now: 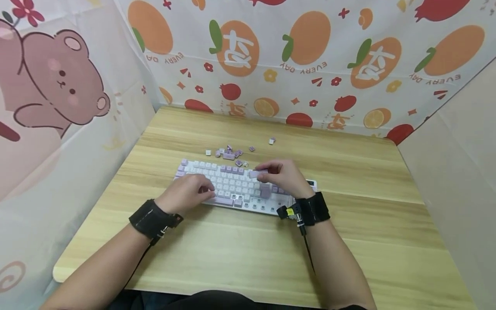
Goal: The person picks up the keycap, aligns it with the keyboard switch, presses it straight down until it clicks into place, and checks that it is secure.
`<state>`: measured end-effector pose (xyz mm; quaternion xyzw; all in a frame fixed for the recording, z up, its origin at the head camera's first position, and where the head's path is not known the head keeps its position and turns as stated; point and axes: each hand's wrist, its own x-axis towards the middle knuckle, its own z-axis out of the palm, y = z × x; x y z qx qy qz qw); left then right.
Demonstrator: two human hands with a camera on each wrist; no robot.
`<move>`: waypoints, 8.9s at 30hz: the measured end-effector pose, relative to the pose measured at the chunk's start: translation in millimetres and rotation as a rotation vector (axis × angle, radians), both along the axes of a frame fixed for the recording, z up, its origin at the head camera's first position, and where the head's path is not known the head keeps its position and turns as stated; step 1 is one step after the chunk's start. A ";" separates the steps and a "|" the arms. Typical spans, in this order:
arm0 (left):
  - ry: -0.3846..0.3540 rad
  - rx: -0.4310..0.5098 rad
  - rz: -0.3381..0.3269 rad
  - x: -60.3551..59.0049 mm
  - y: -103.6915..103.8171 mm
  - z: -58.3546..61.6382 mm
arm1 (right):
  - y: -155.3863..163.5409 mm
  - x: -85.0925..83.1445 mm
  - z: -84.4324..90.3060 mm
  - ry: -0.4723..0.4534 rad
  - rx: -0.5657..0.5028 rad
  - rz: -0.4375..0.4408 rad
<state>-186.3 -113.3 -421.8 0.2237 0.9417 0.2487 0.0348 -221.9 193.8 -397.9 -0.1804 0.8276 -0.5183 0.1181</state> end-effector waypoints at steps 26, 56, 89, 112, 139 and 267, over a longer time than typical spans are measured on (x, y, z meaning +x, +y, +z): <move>0.344 0.344 -0.194 14.0 54.0 22.9 | -20.0 47.8 0.1 0.023 -0.159 0.022; 0.125 0.080 -0.166 6.2 68.9 -2.6 | -8.1 37.3 -31.8 0.274 0.547 0.041; 0.324 -0.164 -0.215 -2.4 105.8 -18.3 | -18.9 46.3 -38.7 0.505 0.642 0.058; 0.335 -0.171 -0.215 -12.5 100.9 -18.8 | -10.2 42.3 -35.9 0.526 0.606 0.072; 0.252 -0.096 -0.233 -8.0 102.1 -26.1 | -5.8 49.1 -44.6 0.502 0.605 0.045; 0.240 -0.110 -0.194 -11.0 102.7 -27.9 | -4.2 51.1 -58.5 0.614 0.552 0.030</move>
